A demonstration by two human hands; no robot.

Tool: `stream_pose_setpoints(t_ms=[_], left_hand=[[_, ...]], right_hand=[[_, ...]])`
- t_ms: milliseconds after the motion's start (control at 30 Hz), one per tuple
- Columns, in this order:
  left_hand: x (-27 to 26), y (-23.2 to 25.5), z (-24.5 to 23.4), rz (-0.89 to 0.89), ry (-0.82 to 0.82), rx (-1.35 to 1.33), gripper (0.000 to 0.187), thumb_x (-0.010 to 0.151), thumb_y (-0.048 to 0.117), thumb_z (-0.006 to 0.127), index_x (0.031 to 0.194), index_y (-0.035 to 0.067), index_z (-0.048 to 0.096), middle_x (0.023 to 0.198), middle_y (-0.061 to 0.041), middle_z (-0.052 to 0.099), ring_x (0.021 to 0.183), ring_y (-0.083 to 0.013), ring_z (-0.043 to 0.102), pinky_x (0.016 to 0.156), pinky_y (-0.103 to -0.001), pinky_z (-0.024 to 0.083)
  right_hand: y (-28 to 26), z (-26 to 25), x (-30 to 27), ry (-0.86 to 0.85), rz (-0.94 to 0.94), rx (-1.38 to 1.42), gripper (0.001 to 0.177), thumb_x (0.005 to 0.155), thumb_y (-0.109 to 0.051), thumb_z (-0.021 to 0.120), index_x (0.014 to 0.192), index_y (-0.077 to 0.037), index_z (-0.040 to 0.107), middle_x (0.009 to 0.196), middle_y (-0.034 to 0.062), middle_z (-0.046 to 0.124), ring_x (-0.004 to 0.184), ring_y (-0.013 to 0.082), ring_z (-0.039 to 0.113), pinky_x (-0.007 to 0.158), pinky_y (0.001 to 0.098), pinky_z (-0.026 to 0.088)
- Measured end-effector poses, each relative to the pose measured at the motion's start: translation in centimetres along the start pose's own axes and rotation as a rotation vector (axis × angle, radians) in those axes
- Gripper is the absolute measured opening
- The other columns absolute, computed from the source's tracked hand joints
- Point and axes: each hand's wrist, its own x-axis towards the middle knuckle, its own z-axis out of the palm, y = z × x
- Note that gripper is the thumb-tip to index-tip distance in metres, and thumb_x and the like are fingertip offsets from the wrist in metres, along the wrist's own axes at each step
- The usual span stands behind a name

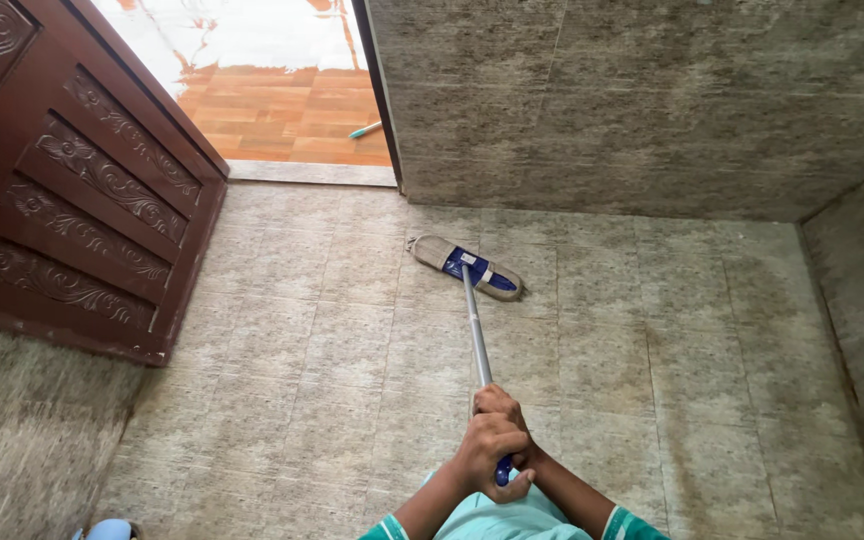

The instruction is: The person mops a tiled floor in a bathroom using a flat mop, moving the mop head across various sections of the floor and near bathroom fixtures.

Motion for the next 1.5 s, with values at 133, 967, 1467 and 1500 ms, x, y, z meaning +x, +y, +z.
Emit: stream_pose_setpoints(t_ms=[133, 967, 1467, 1500], left_hand=[[-1.2, -4.1, 2.2, -0.040, -0.024, 0.067, 0.024, 0.074, 0.029, 0.071, 0.075, 0.011, 0.055, 0.072, -0.008, 0.057, 0.069, -0.0285, 0.057, 0.071, -0.041, 0.047], [6.1, -4.7, 4.7, -0.120, 0.083, 0.060, 0.024, 0.071, 0.026, 0.075, 0.074, 0.014, 0.054, 0.072, -0.005, 0.058, 0.073, -0.0289, 0.059, 0.074, -0.040, 0.047], [1.6, -13.5, 0.2, -0.095, 0.013, 0.114, 0.021, 0.065, 0.016, 0.067, 0.075, 0.011, 0.050, 0.074, -0.008, 0.055, 0.071, -0.0300, 0.054, 0.071, -0.040, 0.046], [1.3, -13.6, -0.4, -0.094, 0.019, 0.115, 0.021, 0.065, 0.016, 0.068, 0.075, 0.011, 0.050, 0.074, -0.008, 0.055, 0.071, -0.0302, 0.054, 0.071, -0.040, 0.046]], right_hand=[[4.9, 0.2, 0.7, -0.043, -0.101, -0.095, 0.025, 0.077, -0.024, 0.065, 0.071, -0.004, 0.051, 0.073, 0.0080, 0.052, 0.079, 0.0262, 0.056, 0.069, 0.0376, 0.047], [7.0, -7.1, 3.5, -0.169, -0.019, 0.126, 0.022, 0.077, -0.016, 0.064, 0.068, -0.003, 0.049, 0.071, 0.0053, 0.051, 0.077, 0.0220, 0.052, 0.070, 0.0336, 0.047], [14.8, -1.0, 8.9, -0.403, -0.105, -0.278, 0.022, 0.078, -0.025, 0.065, 0.068, -0.011, 0.050, 0.078, 0.0008, 0.052, 0.092, 0.0204, 0.056, 0.078, 0.0411, 0.042], [14.5, -0.6, 9.4, -0.405, -0.095, -0.259, 0.023, 0.077, -0.025, 0.066, 0.068, -0.011, 0.050, 0.077, 0.0007, 0.053, 0.091, 0.0204, 0.055, 0.077, 0.0414, 0.042]])
